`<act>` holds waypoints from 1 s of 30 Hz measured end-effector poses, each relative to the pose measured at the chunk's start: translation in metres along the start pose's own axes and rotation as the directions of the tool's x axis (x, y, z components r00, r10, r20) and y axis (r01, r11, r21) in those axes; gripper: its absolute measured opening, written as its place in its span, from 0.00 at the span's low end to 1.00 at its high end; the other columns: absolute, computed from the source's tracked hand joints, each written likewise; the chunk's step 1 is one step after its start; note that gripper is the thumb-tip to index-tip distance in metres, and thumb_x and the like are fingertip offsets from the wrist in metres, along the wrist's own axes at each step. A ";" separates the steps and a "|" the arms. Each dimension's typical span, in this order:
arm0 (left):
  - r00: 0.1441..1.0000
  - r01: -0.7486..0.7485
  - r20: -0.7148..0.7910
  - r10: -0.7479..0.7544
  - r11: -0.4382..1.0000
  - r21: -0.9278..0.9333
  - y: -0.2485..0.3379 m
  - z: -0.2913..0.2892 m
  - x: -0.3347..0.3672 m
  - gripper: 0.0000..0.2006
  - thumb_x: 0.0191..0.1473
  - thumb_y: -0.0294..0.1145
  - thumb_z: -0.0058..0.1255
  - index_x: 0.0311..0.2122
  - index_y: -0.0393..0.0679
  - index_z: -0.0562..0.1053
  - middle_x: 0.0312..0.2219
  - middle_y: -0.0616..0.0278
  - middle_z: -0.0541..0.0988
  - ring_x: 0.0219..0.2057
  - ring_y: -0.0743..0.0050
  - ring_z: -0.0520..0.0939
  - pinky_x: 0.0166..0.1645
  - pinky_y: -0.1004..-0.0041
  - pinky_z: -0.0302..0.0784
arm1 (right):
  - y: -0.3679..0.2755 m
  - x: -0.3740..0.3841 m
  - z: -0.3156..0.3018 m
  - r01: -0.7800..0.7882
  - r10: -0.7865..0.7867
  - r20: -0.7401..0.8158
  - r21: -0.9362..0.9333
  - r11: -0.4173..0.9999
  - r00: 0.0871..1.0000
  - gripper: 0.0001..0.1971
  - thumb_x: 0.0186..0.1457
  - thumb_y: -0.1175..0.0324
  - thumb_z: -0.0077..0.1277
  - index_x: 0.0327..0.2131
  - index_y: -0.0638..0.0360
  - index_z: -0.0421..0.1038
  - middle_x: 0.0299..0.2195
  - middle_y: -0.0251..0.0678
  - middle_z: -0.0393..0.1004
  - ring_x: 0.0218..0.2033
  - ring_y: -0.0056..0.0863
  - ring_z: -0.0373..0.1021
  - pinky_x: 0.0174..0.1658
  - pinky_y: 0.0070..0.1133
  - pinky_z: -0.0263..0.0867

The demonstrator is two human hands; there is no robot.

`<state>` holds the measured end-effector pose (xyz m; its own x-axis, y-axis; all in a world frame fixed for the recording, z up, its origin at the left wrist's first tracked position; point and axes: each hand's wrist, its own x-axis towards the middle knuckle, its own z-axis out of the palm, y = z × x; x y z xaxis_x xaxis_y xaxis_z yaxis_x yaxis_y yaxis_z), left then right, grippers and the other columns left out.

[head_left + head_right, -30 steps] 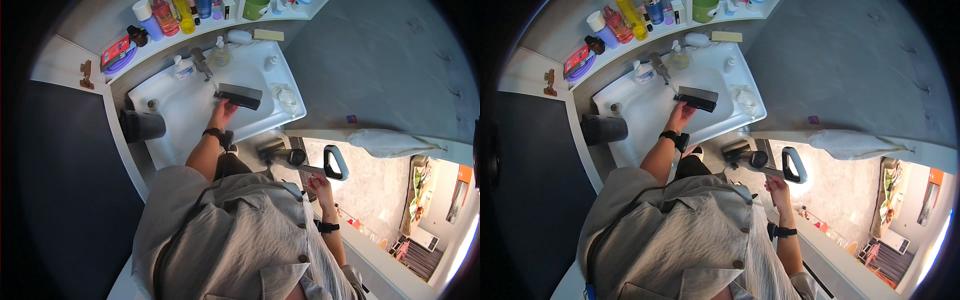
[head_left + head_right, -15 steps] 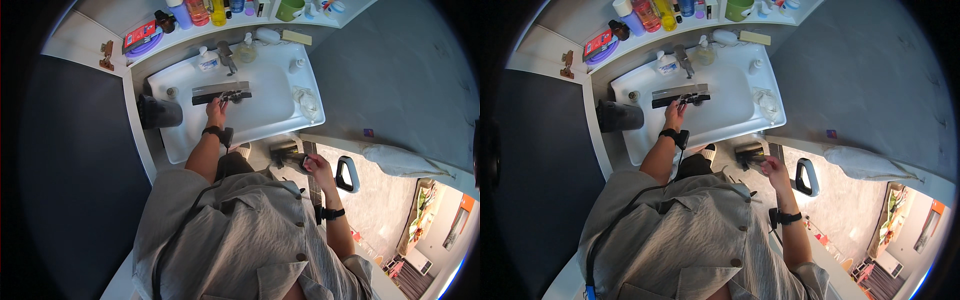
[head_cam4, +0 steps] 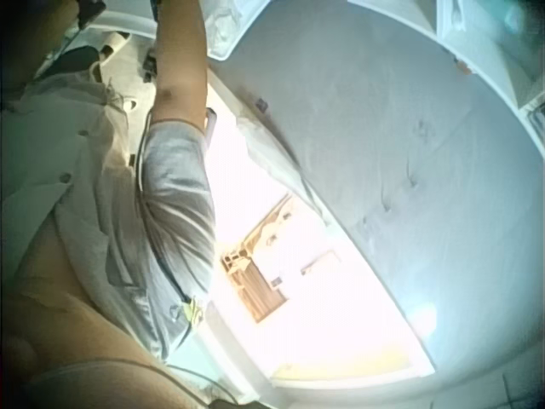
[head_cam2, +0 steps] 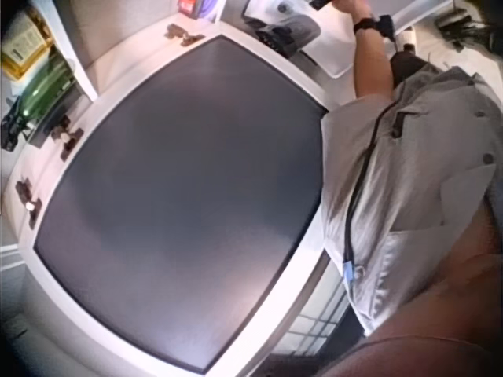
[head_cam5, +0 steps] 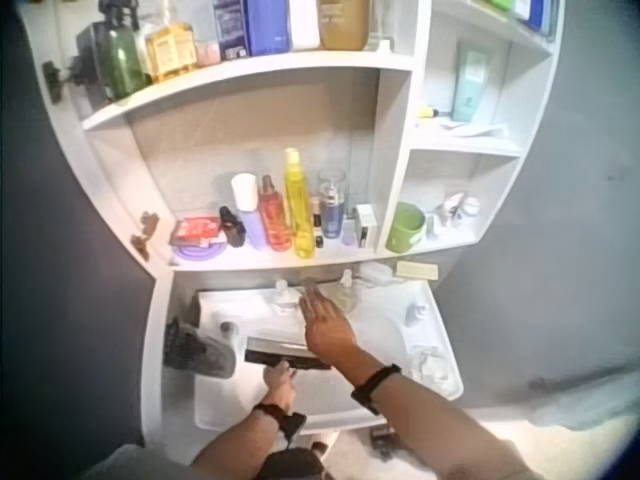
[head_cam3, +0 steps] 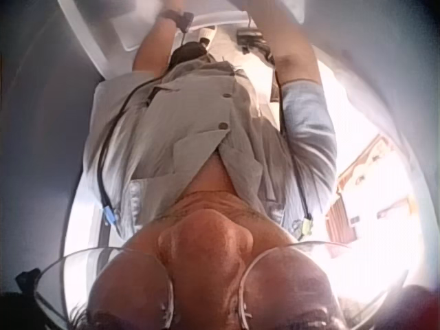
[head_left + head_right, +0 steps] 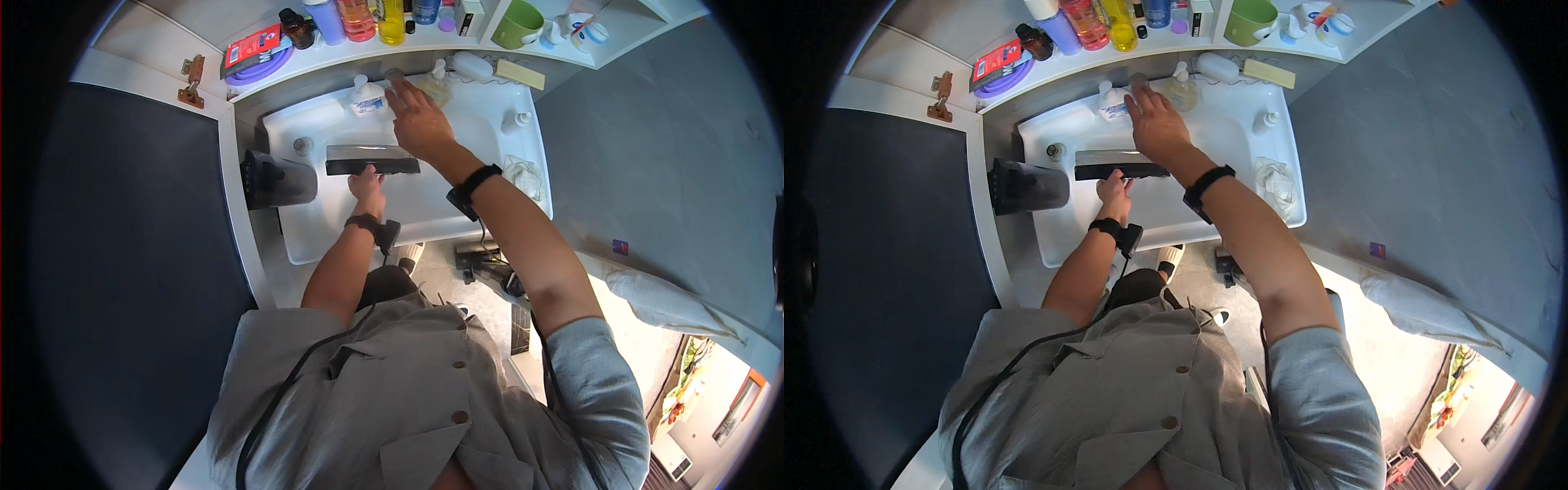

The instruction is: The recorder removes a filter component from a floor vacuum cleaner, washes it under a sink faucet, and dries it with a cloth.

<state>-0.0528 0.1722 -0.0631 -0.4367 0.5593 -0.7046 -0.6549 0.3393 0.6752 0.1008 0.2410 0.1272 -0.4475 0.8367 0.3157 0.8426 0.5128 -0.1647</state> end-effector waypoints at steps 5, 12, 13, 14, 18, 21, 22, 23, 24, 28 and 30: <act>0.999 0.028 0.044 -0.030 0.999 0.031 0.000 -0.001 0.001 0.18 0.51 0.19 0.55 0.40 0.48 0.60 0.36 0.65 0.73 0.37 0.69 0.76 0.40 0.58 0.80 | 0.040 0.001 0.034 0.006 0.006 0.058 -0.205 0.979 0.998 0.24 0.59 0.69 0.42 0.58 0.65 0.65 0.67 0.37 0.56 0.68 0.35 0.53 0.69 0.34 0.49; 0.997 -0.007 0.082 0.003 0.999 0.053 -0.007 0.002 -0.006 0.16 0.50 0.20 0.56 0.36 0.49 0.60 0.35 0.65 0.72 0.35 0.70 0.76 0.41 0.60 0.81 | 0.067 -0.029 0.025 0.178 -0.127 0.163 -0.353 0.919 0.978 0.25 0.58 0.69 0.41 0.58 0.64 0.66 0.66 0.45 0.56 0.67 0.36 0.54 0.69 0.34 0.50; 0.997 -0.016 0.074 0.011 0.998 0.067 -0.008 0.001 -0.006 0.16 0.51 0.20 0.56 0.36 0.50 0.61 0.34 0.65 0.72 0.34 0.70 0.76 0.41 0.60 0.80 | 0.060 -0.031 0.022 0.167 -0.127 0.148 -0.299 0.939 0.981 0.24 0.58 0.68 0.41 0.57 0.63 0.67 0.65 0.47 0.57 0.67 0.37 0.54 0.69 0.34 0.49; 0.998 -0.024 0.068 0.019 0.996 0.083 -0.009 -0.001 -0.006 0.16 0.51 0.20 0.56 0.36 0.50 0.61 0.33 0.66 0.72 0.33 0.71 0.75 0.40 0.61 0.79 | 0.053 -0.034 0.018 0.155 -0.125 0.132 -0.246 0.957 0.983 0.23 0.59 0.67 0.40 0.56 0.62 0.68 0.65 0.48 0.59 0.67 0.38 0.54 0.69 0.35 0.49; 0.985 -0.155 0.107 0.138 0.974 0.168 -0.001 -0.011 -0.009 0.16 0.50 0.19 0.56 0.36 0.49 0.61 0.32 0.67 0.71 0.33 0.73 0.75 0.39 0.67 0.76 | 0.068 -0.069 0.009 -0.369 0.433 -0.193 0.295 0.881 0.880 0.24 0.46 0.76 0.50 0.50 0.63 0.70 0.50 0.48 0.71 0.53 0.48 0.65 0.61 0.39 0.58; 0.756 -0.647 0.308 0.578 0.730 0.219 0.007 -0.020 -0.003 0.14 0.49 0.17 0.57 0.37 0.42 0.65 0.31 0.67 0.72 0.35 0.74 0.78 0.41 0.74 0.76 | 0.128 -0.097 0.005 -0.626 0.642 -0.483 0.223 0.747 0.595 0.34 0.44 0.74 0.56 0.57 0.70 0.59 0.52 0.60 0.64 0.55 0.55 0.60 0.62 0.39 0.55; 0.759 -0.642 0.318 0.568 0.734 0.220 0.009 -0.012 -0.015 0.14 0.49 0.17 0.57 0.37 0.42 0.65 0.31 0.67 0.72 0.35 0.74 0.78 0.41 0.74 0.76 | 0.150 -0.113 0.009 -0.668 0.670 -0.470 0.204 0.715 0.574 0.38 0.45 0.71 0.61 0.59 0.69 0.56 0.55 0.62 0.62 0.55 0.56 0.62 0.60 0.38 0.58; 0.714 -0.692 0.427 0.554 0.649 0.315 0.014 -0.008 -0.026 0.13 0.48 0.17 0.57 0.38 0.40 0.67 0.31 0.65 0.74 0.36 0.73 0.78 0.43 0.75 0.75 | 0.169 -0.125 0.016 -0.676 0.674 -0.470 0.199 0.710 0.569 0.38 0.45 0.71 0.61 0.59 0.69 0.56 0.55 0.62 0.62 0.55 0.56 0.62 0.60 0.38 0.58; 0.666 -0.741 0.533 0.522 0.542 0.395 0.023 -0.001 -0.041 0.13 0.48 0.17 0.58 0.39 0.37 0.69 0.32 0.63 0.75 0.37 0.73 0.79 0.45 0.75 0.75 | 0.187 -0.137 0.025 -0.685 0.735 -0.327 0.274 0.675 0.594 0.40 0.46 0.69 0.62 0.60 0.68 0.55 0.55 0.62 0.62 0.55 0.55 0.64 0.58 0.37 0.61; 0.564 -0.825 0.632 0.531 0.340 0.450 0.042 0.009 -0.062 0.13 0.48 0.19 0.58 0.40 0.35 0.71 0.35 0.61 0.77 0.37 0.76 0.77 0.46 0.74 0.76 | 0.222 -0.153 0.046 -0.706 0.772 -0.081 0.353 0.614 0.630 0.35 0.50 0.66 0.62 0.59 0.66 0.59 0.52 0.55 0.70 0.51 0.51 0.70 0.53 0.36 0.67; 0.572 -0.820 0.624 0.533 0.382 0.425 0.048 0.014 -0.066 0.13 0.48 0.18 0.58 0.40 0.34 0.71 0.36 0.58 0.78 0.37 0.73 0.78 0.47 0.73 0.76 | 0.219 -0.155 0.044 -0.712 0.765 -0.038 0.339 0.615 0.643 0.25 0.55 0.66 0.57 0.55 0.64 0.66 0.49 0.52 0.72 0.47 0.52 0.71 0.51 0.37 0.68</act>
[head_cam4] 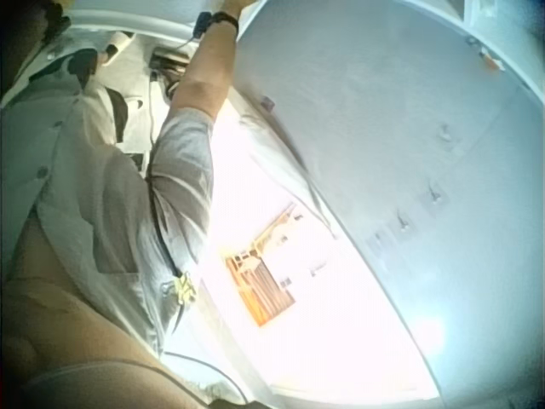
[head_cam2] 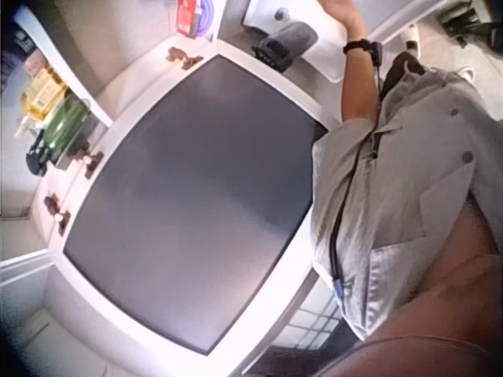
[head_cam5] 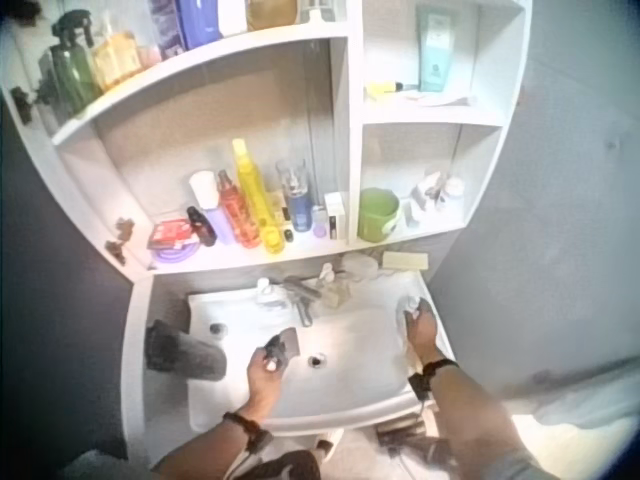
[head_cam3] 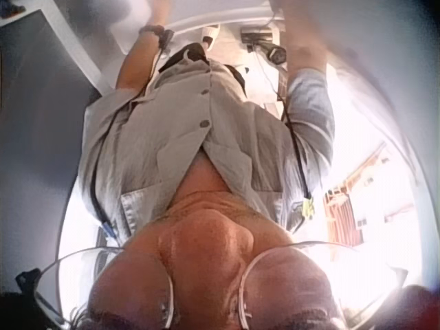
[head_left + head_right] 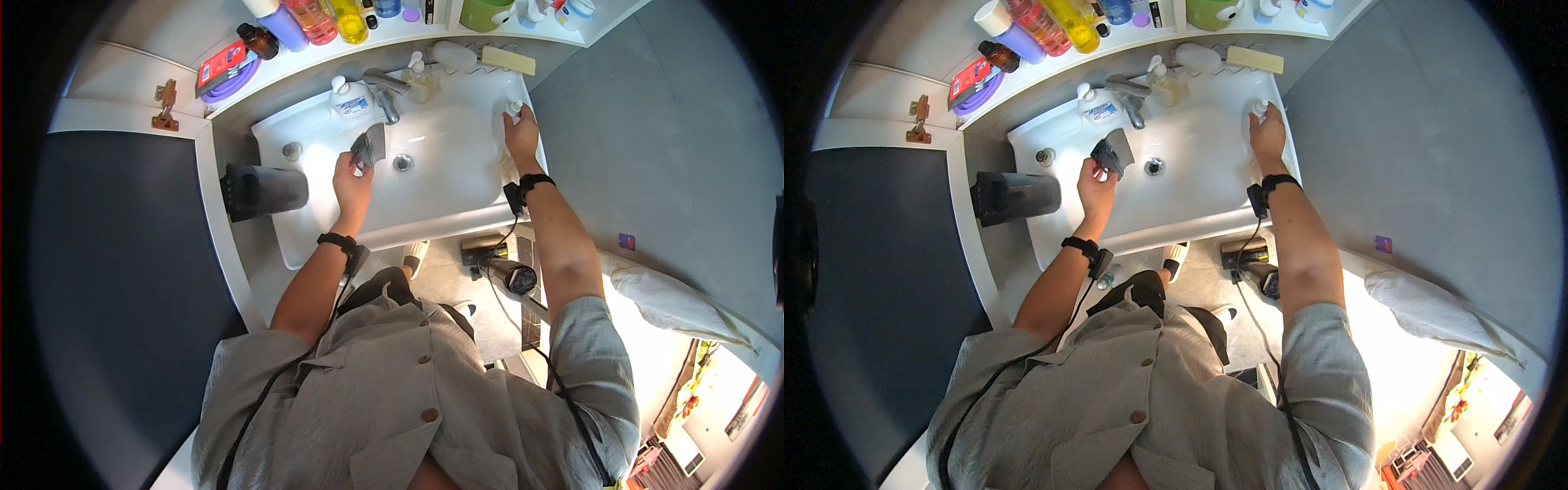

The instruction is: The recorder removes a filter component from a floor vacuum cleaner, washes it under a sink faucet, and dries it with a cloth.

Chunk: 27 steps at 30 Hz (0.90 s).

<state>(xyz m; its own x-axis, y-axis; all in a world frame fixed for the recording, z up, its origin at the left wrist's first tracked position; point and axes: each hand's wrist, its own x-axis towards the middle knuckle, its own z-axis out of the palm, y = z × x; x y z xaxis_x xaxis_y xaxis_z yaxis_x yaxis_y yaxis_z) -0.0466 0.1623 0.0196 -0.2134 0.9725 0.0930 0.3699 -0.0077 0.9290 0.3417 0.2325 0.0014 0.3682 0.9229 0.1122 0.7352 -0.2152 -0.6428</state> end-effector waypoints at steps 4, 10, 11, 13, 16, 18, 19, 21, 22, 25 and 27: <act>1.000 0.009 -0.016 -0.009 1.000 0.025 0.003 -0.015 0.002 0.15 0.47 0.20 0.59 0.42 0.34 0.72 0.37 0.56 0.80 0.36 0.71 0.80 0.44 0.73 0.75 | -0.053 -0.041 -0.007 0.125 -0.115 -0.134 0.073 0.989 0.984 0.24 0.57 0.67 0.55 0.56 0.61 0.64 0.48 0.52 0.72 0.48 0.55 0.69 0.49 0.38 0.68; 0.996 0.054 -0.077 -0.053 0.999 0.006 0.007 -0.026 0.009 0.17 0.47 0.21 0.60 0.45 0.37 0.72 0.36 0.60 0.80 0.33 0.75 0.79 0.39 0.74 0.76 | -0.154 -0.116 -0.064 0.230 -0.273 0.091 0.328 0.916 0.958 0.42 0.58 0.71 0.53 0.70 0.53 0.39 0.48 0.59 0.71 0.43 0.54 0.74 0.42 0.37 0.72; 0.994 0.065 -0.082 -0.070 0.996 -0.060 0.007 -0.029 0.012 0.17 0.48 0.21 0.60 0.45 0.38 0.72 0.36 0.61 0.80 0.32 0.76 0.79 0.39 0.74 0.76 | -0.168 -0.122 -0.073 0.243 -0.283 0.081 0.325 0.914 0.956 0.42 0.58 0.71 0.53 0.70 0.53 0.39 0.48 0.59 0.71 0.43 0.54 0.74 0.42 0.37 0.72; 0.996 0.063 -0.061 -0.072 0.989 -0.136 0.031 -0.031 0.013 0.18 0.49 0.21 0.59 0.47 0.38 0.72 0.37 0.63 0.80 0.33 0.77 0.80 0.39 0.77 0.76 | -0.191 -0.128 -0.089 0.177 -0.364 0.221 0.583 0.793 0.905 0.42 0.59 0.72 0.52 0.70 0.50 0.38 0.42 0.54 0.72 0.39 0.45 0.76 0.41 0.32 0.72; 0.997 0.083 0.029 -0.078 0.951 -0.299 0.066 -0.041 0.015 0.17 0.52 0.18 0.56 0.48 0.38 0.71 0.40 0.64 0.80 0.39 0.76 0.83 0.44 0.79 0.74 | -0.224 -0.135 -0.104 0.059 -0.387 0.235 0.787 0.614 0.892 0.38 0.60 0.74 0.47 0.70 0.46 0.40 0.37 0.45 0.70 0.34 0.34 0.76 0.40 0.28 0.73; 0.998 0.063 0.023 -0.059 0.941 -0.334 0.083 -0.047 0.014 0.17 0.52 0.18 0.56 0.48 0.39 0.71 0.40 0.63 0.80 0.39 0.76 0.82 0.45 0.79 0.74 | -0.254 -0.143 -0.120 -0.218 -0.332 0.348 0.903 0.371 0.877 0.35 0.61 0.77 0.42 0.69 0.44 0.45 0.34 0.40 0.70 0.29 0.30 0.74 0.36 0.29 0.74; 0.998 0.059 0.027 -0.053 0.932 -0.357 0.090 -0.051 0.014 0.17 0.52 0.18 0.55 0.48 0.39 0.71 0.40 0.63 0.80 0.39 0.76 0.82 0.45 0.78 0.74 | -0.258 -0.143 -0.121 -0.205 -0.351 0.341 0.905 0.373 0.872 0.35 0.61 0.77 0.42 0.69 0.44 0.45 0.34 0.40 0.70 0.29 0.30 0.74 0.36 0.29 0.74; 0.999 0.048 0.015 -0.046 0.930 -0.365 0.104 -0.058 0.013 0.17 0.52 0.19 0.55 0.48 0.39 0.72 0.41 0.63 0.80 0.40 0.76 0.82 0.46 0.78 0.74 | -0.264 -0.142 -0.120 -0.421 -0.384 0.471 0.882 0.210 0.794 0.35 0.60 0.77 0.43 0.68 0.42 0.46 0.32 0.40 0.69 0.26 0.29 0.73 0.31 0.30 0.75; 0.998 0.050 0.053 -0.033 0.935 -0.350 0.111 -0.062 0.013 0.17 0.52 0.19 0.56 0.48 0.39 0.72 0.40 0.63 0.80 0.40 0.76 0.82 0.45 0.78 0.74 | -0.269 -0.141 -0.122 -0.520 -0.348 0.555 0.832 0.196 0.756 0.35 0.61 0.75 0.43 0.69 0.43 0.44 0.34 0.42 0.69 0.25 0.31 0.72 0.30 0.27 0.72; 0.996 0.006 0.088 0.025 0.942 -0.336 0.126 -0.073 0.013 0.17 0.52 0.18 0.56 0.48 0.38 0.72 0.40 0.63 0.80 0.39 0.77 0.81 0.44 0.79 0.73 | -0.288 -0.148 -0.125 -0.197 -0.381 0.462 0.804 0.561 0.801 0.37 0.58 0.78 0.47 0.68 0.43 0.47 0.36 0.40 0.69 0.28 0.30 0.72 0.31 0.29 0.72; 0.989 0.002 0.136 0.050 0.934 -0.356 0.136 -0.078 0.010 0.18 0.51 0.18 0.57 0.49 0.38 0.72 0.39 0.64 0.79 0.39 0.77 0.81 0.44 0.78 0.73 | -0.299 -0.151 -0.123 -0.078 -0.418 0.380 0.810 0.582 0.825 0.39 0.54 0.80 0.52 0.67 0.45 0.51 0.40 0.41 0.68 0.30 0.35 0.73 0.33 0.32 0.73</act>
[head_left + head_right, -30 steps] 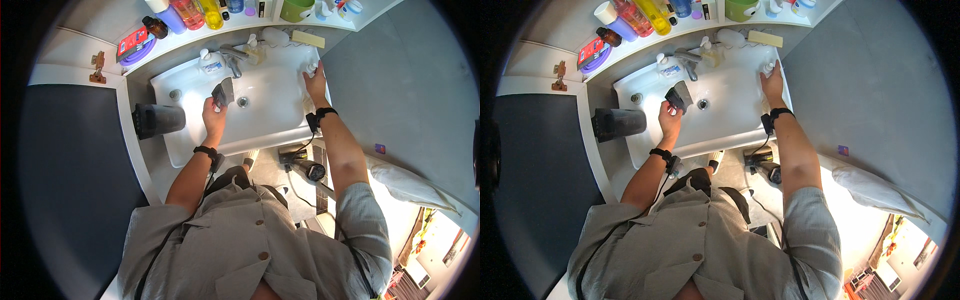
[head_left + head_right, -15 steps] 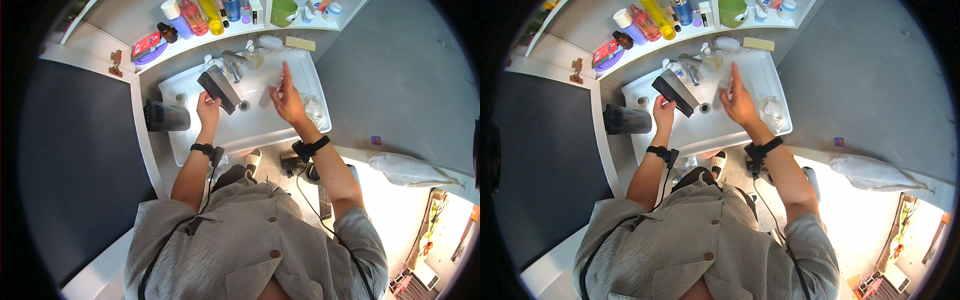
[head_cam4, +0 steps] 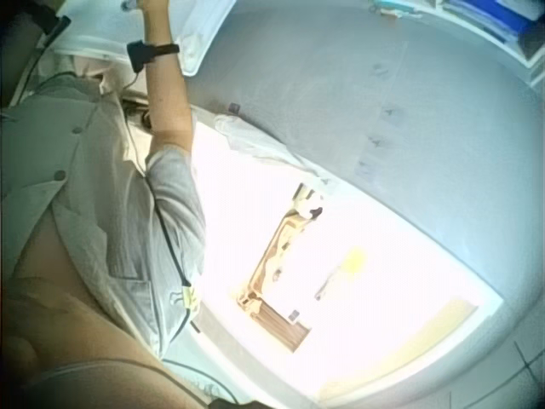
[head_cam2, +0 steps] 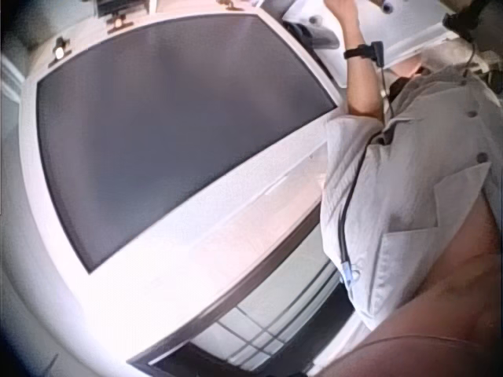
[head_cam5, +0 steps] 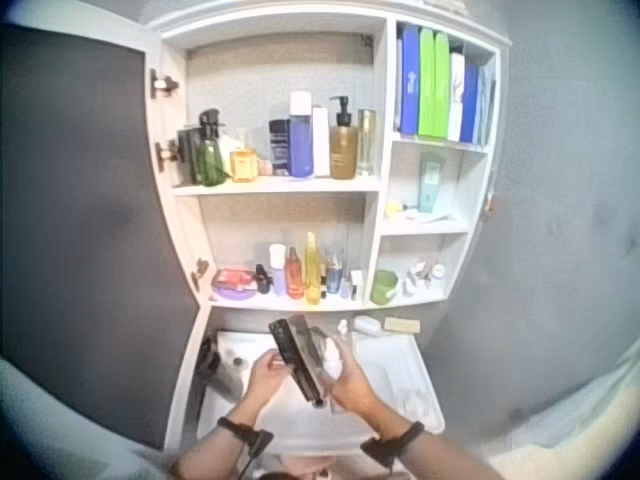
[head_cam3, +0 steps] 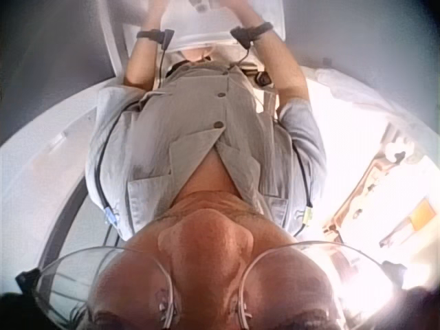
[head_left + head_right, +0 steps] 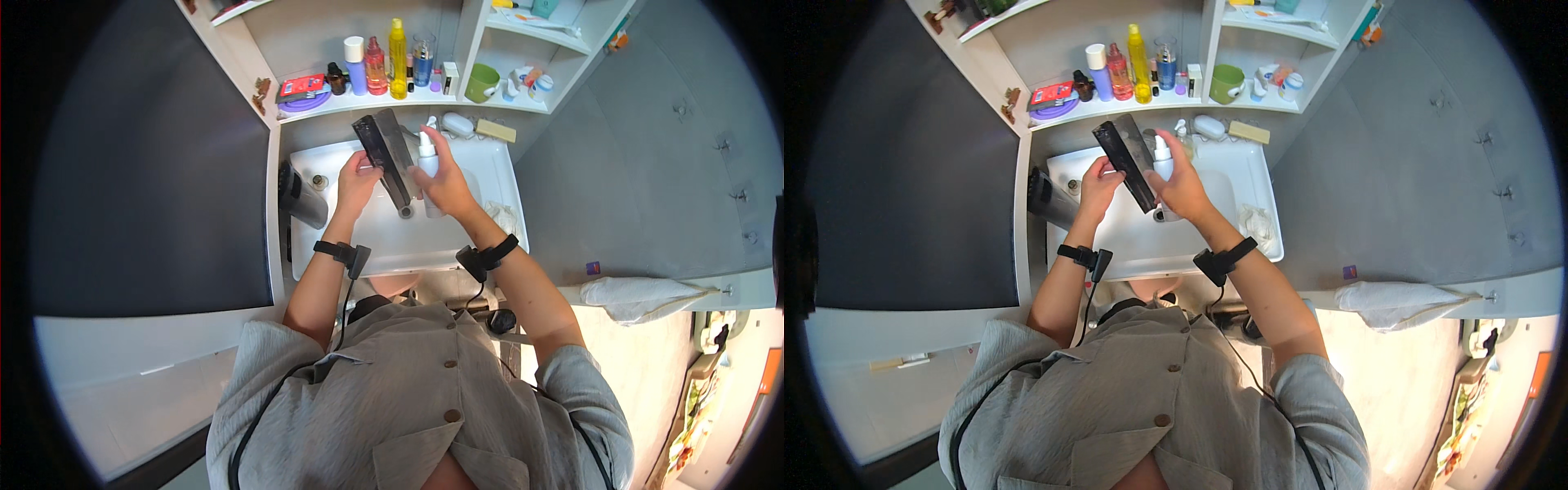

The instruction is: The recorder removes a filter component from a floor vacuum cleaner, washes it under a sink faucet, and dries it with a cloth.

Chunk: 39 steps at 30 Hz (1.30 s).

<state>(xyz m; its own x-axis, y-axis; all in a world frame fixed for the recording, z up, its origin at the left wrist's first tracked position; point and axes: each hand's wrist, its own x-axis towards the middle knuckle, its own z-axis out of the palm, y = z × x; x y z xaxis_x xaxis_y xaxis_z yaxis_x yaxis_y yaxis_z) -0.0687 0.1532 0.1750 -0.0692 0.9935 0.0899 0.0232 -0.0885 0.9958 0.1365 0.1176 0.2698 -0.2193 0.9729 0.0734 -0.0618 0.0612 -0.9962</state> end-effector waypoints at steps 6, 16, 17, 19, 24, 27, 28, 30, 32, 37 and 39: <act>0.999 -0.018 0.040 0.016 0.999 0.049 0.022 0.000 0.000 0.19 0.50 0.20 0.58 0.49 0.37 0.73 0.38 0.63 0.79 0.36 0.78 0.81 0.43 0.78 0.74 | -0.005 0.017 0.017 0.268 -0.484 -0.007 -0.825 0.497 0.875 0.41 0.48 0.78 0.56 0.65 0.40 0.55 0.41 0.48 0.67 0.33 0.50 0.73 0.36 0.36 0.74; 0.999 -0.030 0.024 0.026 0.989 0.143 0.035 0.012 0.002 0.19 0.48 0.22 0.59 0.48 0.37 0.74 0.35 0.64 0.80 0.34 0.80 0.80 0.40 0.78 0.74 | 0.001 0.032 0.017 0.254 -0.490 -0.021 -0.836 0.487 0.871 0.37 0.48 0.76 0.55 0.63 0.44 0.57 0.40 0.46 0.68 0.35 0.51 0.73 0.37 0.40 0.73; 0.999 -0.028 0.025 0.025 0.988 0.150 0.036 0.013 0.002 0.19 0.48 0.22 0.59 0.48 0.37 0.75 0.35 0.64 0.80 0.34 0.80 0.80 0.40 0.78 0.74 | 0.005 0.033 0.014 0.235 -0.472 -0.027 -0.842 0.486 0.881 0.36 0.48 0.76 0.55 0.62 0.45 0.58 0.41 0.47 0.68 0.35 0.52 0.73 0.37 0.40 0.73; 1.000 -0.024 0.023 0.020 0.988 0.154 0.034 0.013 0.001 0.19 0.48 0.22 0.59 0.47 0.37 0.75 0.35 0.65 0.80 0.34 0.80 0.80 0.41 0.78 0.74 | 0.008 0.032 0.015 0.211 -0.465 -0.046 -0.849 0.485 0.884 0.35 0.48 0.76 0.54 0.61 0.46 0.59 0.41 0.47 0.68 0.35 0.52 0.73 0.37 0.40 0.73; 1.000 -0.006 0.020 0.003 0.987 0.162 0.031 0.010 -0.002 0.19 0.47 0.22 0.59 0.47 0.36 0.75 0.35 0.64 0.80 0.34 0.79 0.80 0.41 0.79 0.75 | 0.003 0.022 0.020 0.148 -0.450 -0.082 -0.879 0.453 0.889 0.31 0.49 0.75 0.53 0.59 0.46 0.60 0.42 0.47 0.67 0.37 0.50 0.74 0.39 0.39 0.73; 1.000 -0.010 0.008 0.009 0.993 0.120 0.026 0.008 0.000 0.18 0.49 0.22 0.59 0.47 0.35 0.74 0.35 0.63 0.79 0.34 0.78 0.80 0.40 0.78 0.77 | 0.012 0.019 0.014 0.167 -0.440 -0.048 -0.884 0.437 0.897 0.32 0.50 0.76 0.53 0.59 0.46 0.60 0.42 0.47 0.67 0.37 0.49 0.74 0.39 0.38 0.74; 1.000 -0.007 0.010 0.006 0.993 0.121 0.024 0.007 0.000 0.18 0.49 0.22 0.59 0.47 0.35 0.74 0.35 0.63 0.79 0.34 0.78 0.80 0.40 0.78 0.77 | 0.018 0.018 0.012 0.160 -0.437 -0.042 -0.895 0.416 0.899 0.31 0.50 0.76 0.53 0.59 0.46 0.60 0.42 0.46 0.67 0.37 0.49 0.74 0.38 0.39 0.74; 0.999 0.036 -0.031 -0.036 0.999 0.009 0.022 0.005 0.000 0.17 0.51 0.22 0.58 0.47 0.35 0.74 0.35 0.63 0.79 0.35 0.76 0.81 0.39 0.77 0.80 | 0.025 0.011 0.011 0.153 -0.430 -0.035 -0.906 0.395 0.902 0.31 0.50 0.75 0.53 0.59 0.45 0.60 0.42 0.46 0.67 0.36 0.49 0.74 0.37 0.39 0.74; 0.998 0.046 -0.042 -0.046 0.999 0.010 0.021 0.002 0.000 0.15 0.52 0.22 0.58 0.46 0.36 0.73 0.35 0.63 0.78 0.35 0.75 0.81 0.39 0.76 0.81 | 0.026 -0.002 0.013 0.180 -0.398 0.021 -0.913 0.366 0.917 0.31 0.50 0.75 0.52 0.59 0.45 0.60 0.40 0.46 0.67 0.36 0.48 0.74 0.34 0.39 0.74; 0.990 0.024 -0.140 -0.019 0.999 0.030 0.022 -0.002 0.003 0.15 0.51 0.23 0.59 0.45 0.37 0.74 0.35 0.64 0.78 0.35 0.75 0.81 0.38 0.75 0.80 | 0.054 -0.009 0.006 0.134 -0.367 -0.011 -0.921 0.366 0.930 0.31 0.50 0.76 0.52 0.59 0.45 0.61 0.40 0.45 0.67 0.35 0.48 0.74 0.33 0.38 0.74; 0.982 0.057 -0.184 -0.049 0.998 0.040 0.024 -0.003 0.003 0.15 0.51 0.24 0.61 0.45 0.38 0.74 0.36 0.64 0.78 0.34 0.75 0.81 0.37 0.75 0.79 | 0.062 -0.014 0.005 0.120 -0.364 -0.026 -0.921 0.371 0.931 0.31 0.49 0.77 0.53 0.58 0.45 0.61 0.41 0.44 0.67 0.34 0.48 0.74 0.33 0.38 0.74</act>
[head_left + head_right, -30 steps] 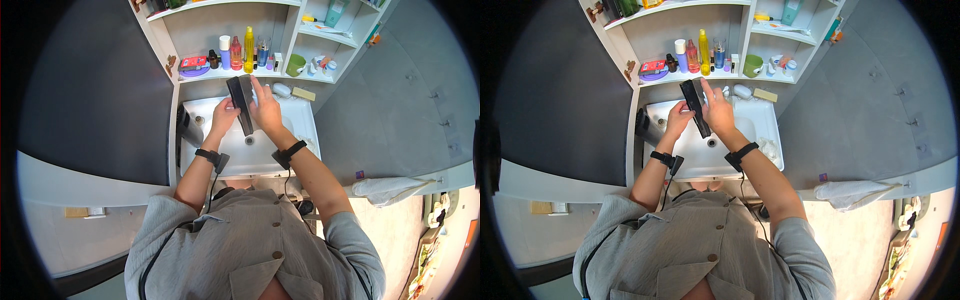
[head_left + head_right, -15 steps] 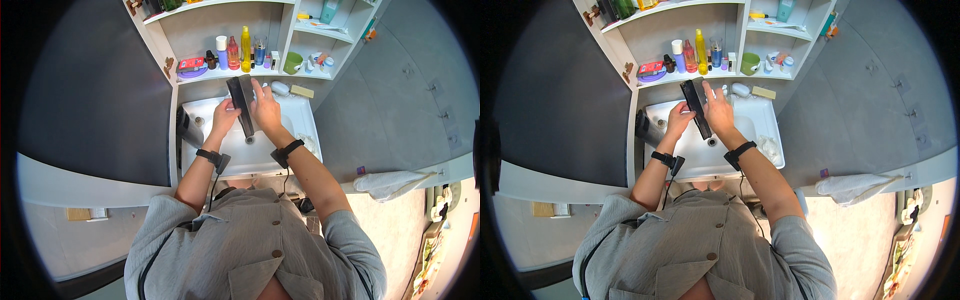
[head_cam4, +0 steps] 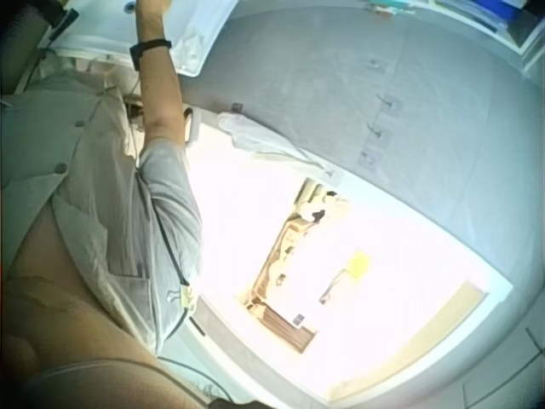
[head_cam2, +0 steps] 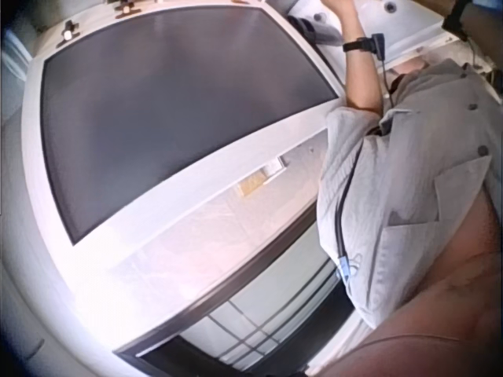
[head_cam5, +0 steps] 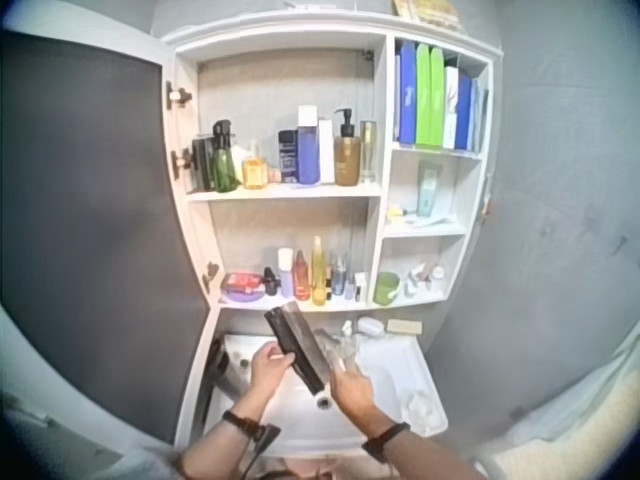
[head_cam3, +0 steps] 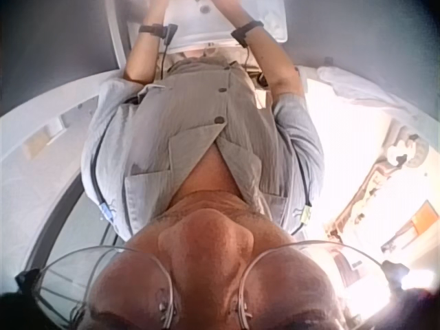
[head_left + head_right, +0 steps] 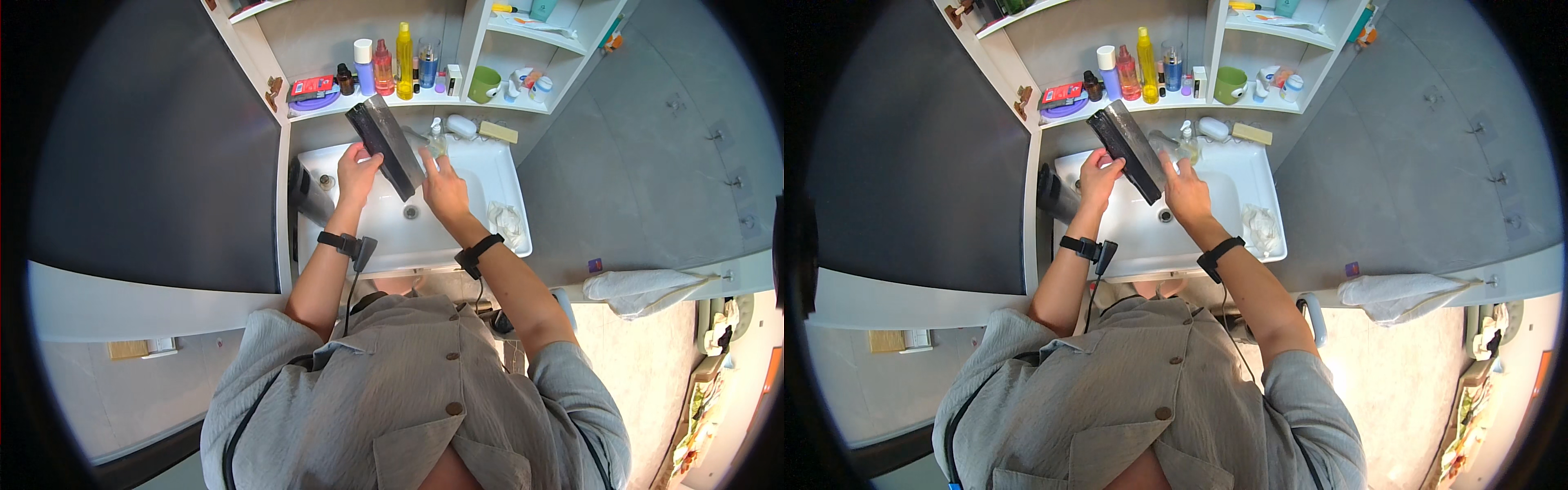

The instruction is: The recorder removes a filter component from a floor vacuum cleaner, washes it under a sink faucet, and dries it with a cloth.

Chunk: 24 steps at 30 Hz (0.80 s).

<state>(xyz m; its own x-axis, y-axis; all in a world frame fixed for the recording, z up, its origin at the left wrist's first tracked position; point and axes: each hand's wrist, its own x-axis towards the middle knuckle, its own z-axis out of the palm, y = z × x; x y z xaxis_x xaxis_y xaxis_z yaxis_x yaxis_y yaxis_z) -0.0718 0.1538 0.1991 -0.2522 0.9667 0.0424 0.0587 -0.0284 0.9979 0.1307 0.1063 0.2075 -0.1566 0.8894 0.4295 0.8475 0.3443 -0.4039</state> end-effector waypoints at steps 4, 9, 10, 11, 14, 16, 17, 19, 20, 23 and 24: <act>0.999 0.040 -0.002 -0.040 0.998 -0.053 0.012 -0.002 -0.003 0.16 0.50 0.25 0.62 0.45 0.38 0.73 0.35 0.64 0.78 0.34 0.75 0.80 0.38 0.74 0.80 | 0.010 -0.016 0.012 0.002 0.001 0.103 -0.030 1.000 0.995 0.31 0.50 0.77 0.50 0.60 0.44 0.59 0.40 0.44 0.67 0.34 0.47 0.74 0.33 0.38 0.74; 0.996 0.047 -0.063 -0.055 0.990 -0.131 0.008 -0.003 -0.004 0.15 0.50 0.26 0.62 0.44 0.37 0.74 0.34 0.63 0.79 0.33 0.76 0.80 0.37 0.75 0.78 | 0.024 -0.035 0.023 -0.027 0.035 0.133 -0.060 0.998 0.990 0.30 0.51 0.77 0.47 0.59 0.44 0.60 0.40 0.44 0.68 0.34 0.48 0.74 0.33 0.39 0.74; 0.996 0.034 -0.081 -0.048 0.987 -0.157 0.006 -0.003 -0.004 0.16 0.49 0.26 0.62 0.43 0.35 0.75 0.33 0.62 0.81 0.31 0.75 0.80 0.36 0.76 0.77 | 0.028 -0.039 0.025 -0.051 0.059 0.147 -0.057 0.997 0.987 0.31 0.51 0.77 0.47 0.59 0.44 0.60 0.40 0.44 0.68 0.34 0.48 0.74 0.33 0.39 0.73; 0.996 0.037 -0.077 -0.049 0.987 -0.155 0.005 -0.003 -0.004 0.16 0.49 0.26 0.62 0.43 0.35 0.75 0.33 0.62 0.81 0.31 0.75 0.80 0.36 0.76 0.77 | 0.033 -0.042 0.026 -0.076 0.083 0.160 -0.054 0.996 0.984 0.31 0.51 0.77 0.47 0.59 0.44 0.60 0.40 0.44 0.68 0.34 0.49 0.74 0.34 0.40 0.73; 0.997 0.039 -0.059 -0.052 0.979 -0.198 0.006 0.000 -0.008 0.16 0.50 0.26 0.62 0.44 0.35 0.75 0.33 0.64 0.81 0.32 0.76 0.80 0.36 0.77 0.76 | 0.049 -0.055 0.024 -0.103 0.108 0.114 -0.049 0.993 0.988 0.34 0.51 0.76 0.49 0.63 0.43 0.57 0.41 0.43 0.67 0.37 0.46 0.74 0.35 0.37 0.75; 0.985 -0.105 -0.111 0.132 0.969 0.224 0.012 0.003 -0.019 0.17 0.48 0.29 0.63 0.43 0.38 0.74 0.33 0.59 0.81 0.32 0.70 0.81 0.38 0.71 0.76 | 0.054 -0.063 0.014 -0.145 0.151 0.117 -0.059 0.988 0.982 0.36 0.51 0.76 0.48 0.64 0.42 0.55 0.41 0.44 0.67 0.37 0.46 0.74 0.36 0.37 0.75; 0.968 -0.163 -0.107 0.229 0.890 0.426 0.014 0.004 -0.023 0.17 0.47 0.30 0.64 0.43 0.39 0.74 0.32 0.56 0.81 0.32 0.66 0.82 0.38 0.69 0.76 | 0.057 -0.069 0.007 -0.187 0.194 0.124 -0.069 0.980 0.973 0.37 0.50 0.77 0.48 0.65 0.41 0.54 0.41 0.44 0.67 0.37 0.47 0.74 0.36 0.38 0.75; 0.916 -0.382 0.102 0.388 0.769 0.513 0.006 0.004 -0.025 0.16 0.44 0.31 0.63 0.37 0.40 0.71 0.33 0.53 0.79 0.36 0.53 0.82 0.40 0.61 0.76 | 0.065 -0.079 -0.007 -0.208 0.216 0.136 -0.075 0.975 0.967 0.40 0.50 0.77 0.48 0.67 0.40 0.51 0.42 0.45 0.67 0.37 0.47 0.74 0.36 0.38 0.75; 0.927 -0.359 0.132 0.351 0.729 0.583 -0.005 0.002 -0.022 0.16 0.44 0.31 0.63 0.37 0.40 0.71 0.33 0.54 0.77 0.35 0.50 0.81 0.40 0.59 0.76 | 0.067 -0.083 -0.014 -0.230 0.239 0.151 -0.078 0.970 0.959 0.40 0.50 0.77 0.48 0.67 0.40 0.52 0.42 0.45 0.67 0.36 0.48 0.74 0.35 0.38 0.74; 0.947 -0.319 0.190 0.259 0.691 0.649 -0.007 0.010 -0.034 0.15 0.44 0.30 0.62 0.37 0.39 0.70 0.34 0.54 0.76 0.36 0.49 0.80 0.40 0.58 0.75 | 0.082 -0.109 -0.031 -0.288 0.303 0.150 -0.112 0.951 0.941 0.40 0.50 0.77 0.48 0.67 0.42 0.52 0.42 0.46 0.68 0.34 0.48 0.74 0.34 0.38 0.74; 0.957 -0.290 0.198 0.211 0.696 0.657 -0.008 0.010 -0.037 0.16 0.44 0.30 0.62 0.37 0.39 0.70 0.34 0.53 0.76 0.37 0.50 0.80 0.40 0.59 0.75 | 0.085 -0.118 -0.038 -0.279 0.288 0.140 -0.083 0.957 0.947 0.40 0.50 0.78 0.49 0.67 0.42 0.52 0.42 0.46 0.68 0.33 0.48 0.74 0.34 0.38 0.74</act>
<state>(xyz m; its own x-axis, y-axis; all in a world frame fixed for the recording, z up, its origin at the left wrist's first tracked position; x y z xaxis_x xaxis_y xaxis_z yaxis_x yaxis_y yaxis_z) -0.0532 0.1210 0.1895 -0.0377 0.9697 0.2415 0.7487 -0.1326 0.6495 0.2406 0.0192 0.1536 0.0249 0.9837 0.1779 0.8966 0.0567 -0.4392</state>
